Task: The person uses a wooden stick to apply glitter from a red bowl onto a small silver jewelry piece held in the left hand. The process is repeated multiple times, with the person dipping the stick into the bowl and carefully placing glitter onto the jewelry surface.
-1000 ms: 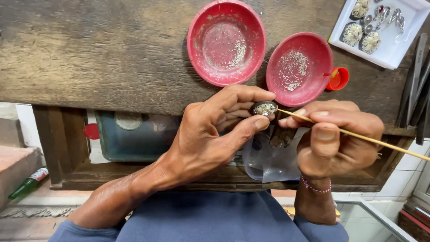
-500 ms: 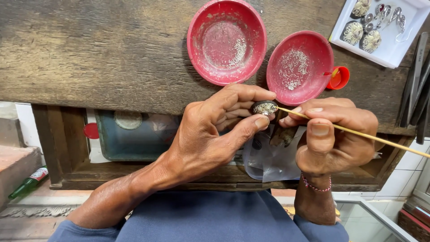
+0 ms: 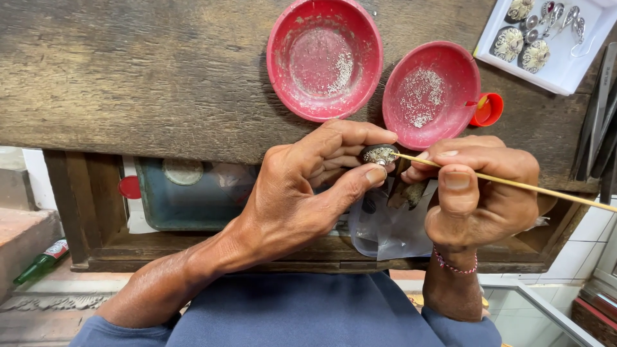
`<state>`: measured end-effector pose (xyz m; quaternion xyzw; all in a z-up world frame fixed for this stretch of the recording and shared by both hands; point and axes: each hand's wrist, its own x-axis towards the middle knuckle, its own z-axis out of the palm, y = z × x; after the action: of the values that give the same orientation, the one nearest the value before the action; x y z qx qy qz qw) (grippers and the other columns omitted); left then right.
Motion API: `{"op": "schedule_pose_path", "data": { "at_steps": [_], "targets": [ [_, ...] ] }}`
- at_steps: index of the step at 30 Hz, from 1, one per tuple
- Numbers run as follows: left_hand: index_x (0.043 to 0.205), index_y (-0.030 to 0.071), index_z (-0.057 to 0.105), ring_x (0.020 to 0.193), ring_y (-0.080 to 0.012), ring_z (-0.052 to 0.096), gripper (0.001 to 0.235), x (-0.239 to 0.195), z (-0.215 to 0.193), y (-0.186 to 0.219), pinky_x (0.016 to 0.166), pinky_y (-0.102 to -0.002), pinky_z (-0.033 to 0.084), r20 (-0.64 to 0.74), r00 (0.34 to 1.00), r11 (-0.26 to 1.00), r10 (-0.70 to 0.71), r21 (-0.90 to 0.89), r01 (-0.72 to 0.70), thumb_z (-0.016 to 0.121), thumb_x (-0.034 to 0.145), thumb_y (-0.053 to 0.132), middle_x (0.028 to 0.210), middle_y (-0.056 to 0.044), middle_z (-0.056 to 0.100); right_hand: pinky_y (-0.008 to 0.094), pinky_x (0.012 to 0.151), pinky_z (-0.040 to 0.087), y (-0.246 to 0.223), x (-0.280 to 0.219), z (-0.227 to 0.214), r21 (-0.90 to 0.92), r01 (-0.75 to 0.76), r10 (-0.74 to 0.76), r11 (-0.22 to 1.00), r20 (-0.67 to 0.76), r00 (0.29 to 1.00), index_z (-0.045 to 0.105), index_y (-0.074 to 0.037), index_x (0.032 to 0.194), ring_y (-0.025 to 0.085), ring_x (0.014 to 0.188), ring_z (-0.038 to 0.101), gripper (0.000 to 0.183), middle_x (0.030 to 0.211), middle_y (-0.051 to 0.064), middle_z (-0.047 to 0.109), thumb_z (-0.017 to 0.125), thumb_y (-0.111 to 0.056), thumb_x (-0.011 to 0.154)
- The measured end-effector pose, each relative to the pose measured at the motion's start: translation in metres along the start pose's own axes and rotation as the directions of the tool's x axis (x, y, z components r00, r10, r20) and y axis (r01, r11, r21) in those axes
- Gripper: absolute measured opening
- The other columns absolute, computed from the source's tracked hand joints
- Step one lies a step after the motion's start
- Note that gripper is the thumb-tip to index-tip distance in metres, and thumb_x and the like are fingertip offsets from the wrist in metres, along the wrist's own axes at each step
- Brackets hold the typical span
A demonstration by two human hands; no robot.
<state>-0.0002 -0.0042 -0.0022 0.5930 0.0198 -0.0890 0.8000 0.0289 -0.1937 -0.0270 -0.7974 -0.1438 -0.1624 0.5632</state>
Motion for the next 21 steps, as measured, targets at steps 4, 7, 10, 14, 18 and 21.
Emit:
{"op": "schedule_pose_path", "data": {
  "at_steps": [4,7,10,14,18,21],
  "targets": [
    [0.130,0.002,0.061,0.103,-0.0122,0.074,0.029,0.0002,0.0000,-0.0001,0.101,-0.025,0.064,0.003,1.000,1.000,0.002,-0.003,-0.002,0.065,0.101,0.005,0.118,-0.008,0.072,0.029,0.062,0.053,0.0008,0.0001,-0.0003,0.002,-0.007,0.007,1.000,-0.007,1.000,0.055,-0.001,0.093,0.026,0.061,0.065,0.022,0.076,0.016,0.061,0.059,-0.020,0.105],
    [0.129,0.002,0.062,0.100,-0.0126,0.075,0.029,-0.0002,0.0001,-0.0007,0.099,-0.024,0.064,-0.002,1.000,1.000,-0.002,-0.002,0.002,0.065,0.101,0.005,0.118,-0.008,0.073,0.030,0.059,0.054,-0.0004,0.0006,-0.0005,0.028,-0.019,0.019,0.999,0.006,1.000,0.057,-0.001,0.093,0.026,0.060,0.066,0.023,0.075,0.016,0.061,0.059,-0.020,0.106],
    [0.130,0.002,0.062,0.100,-0.0123,0.075,0.029,-0.0001,0.0000,-0.0007,0.099,-0.024,0.064,0.003,1.000,1.000,-0.004,-0.017,0.004,0.065,0.101,0.004,0.118,-0.007,0.072,0.029,0.057,0.056,-0.0042,0.0016,-0.0001,-0.001,-0.046,0.046,0.999,0.008,0.999,0.053,-0.001,0.098,0.025,0.063,0.065,0.021,0.079,0.018,0.061,0.058,-0.020,0.108],
    [0.130,0.002,0.062,0.099,-0.0126,0.075,0.029,0.0000,-0.0002,0.0005,0.098,-0.024,0.064,0.009,1.000,1.000,-0.012,-0.010,0.012,0.065,0.101,0.006,0.119,-0.007,0.072,0.031,0.057,0.056,-0.0052,0.0019,-0.0007,-0.013,-0.069,0.069,0.998,0.012,0.998,0.056,0.000,0.096,0.025,0.061,0.063,0.027,0.078,0.020,0.061,0.057,-0.023,0.109],
    [0.130,0.002,0.062,0.101,-0.0113,0.074,0.029,0.0001,0.0000,0.0017,0.100,-0.024,0.063,0.014,0.999,0.999,-0.032,-0.026,0.032,0.064,0.101,0.006,0.119,-0.007,0.072,0.030,0.057,0.056,-0.0044,0.0023,-0.0027,-0.020,-0.062,0.063,0.998,0.033,0.997,0.056,0.000,0.097,0.024,0.064,0.064,0.025,0.078,0.019,0.060,0.056,-0.021,0.110],
    [0.131,0.001,0.062,0.099,-0.0084,0.070,0.029,0.0000,0.0000,0.0030,0.096,-0.023,0.062,0.015,1.000,1.000,-0.023,-0.020,0.023,0.064,0.102,0.006,0.121,-0.007,0.071,0.030,0.059,0.054,-0.0028,0.0013,-0.0046,-0.040,-0.059,0.060,0.997,0.032,0.998,0.056,0.000,0.096,0.025,0.064,0.064,0.027,0.078,0.018,0.060,0.057,-0.023,0.110]
  ]
}}
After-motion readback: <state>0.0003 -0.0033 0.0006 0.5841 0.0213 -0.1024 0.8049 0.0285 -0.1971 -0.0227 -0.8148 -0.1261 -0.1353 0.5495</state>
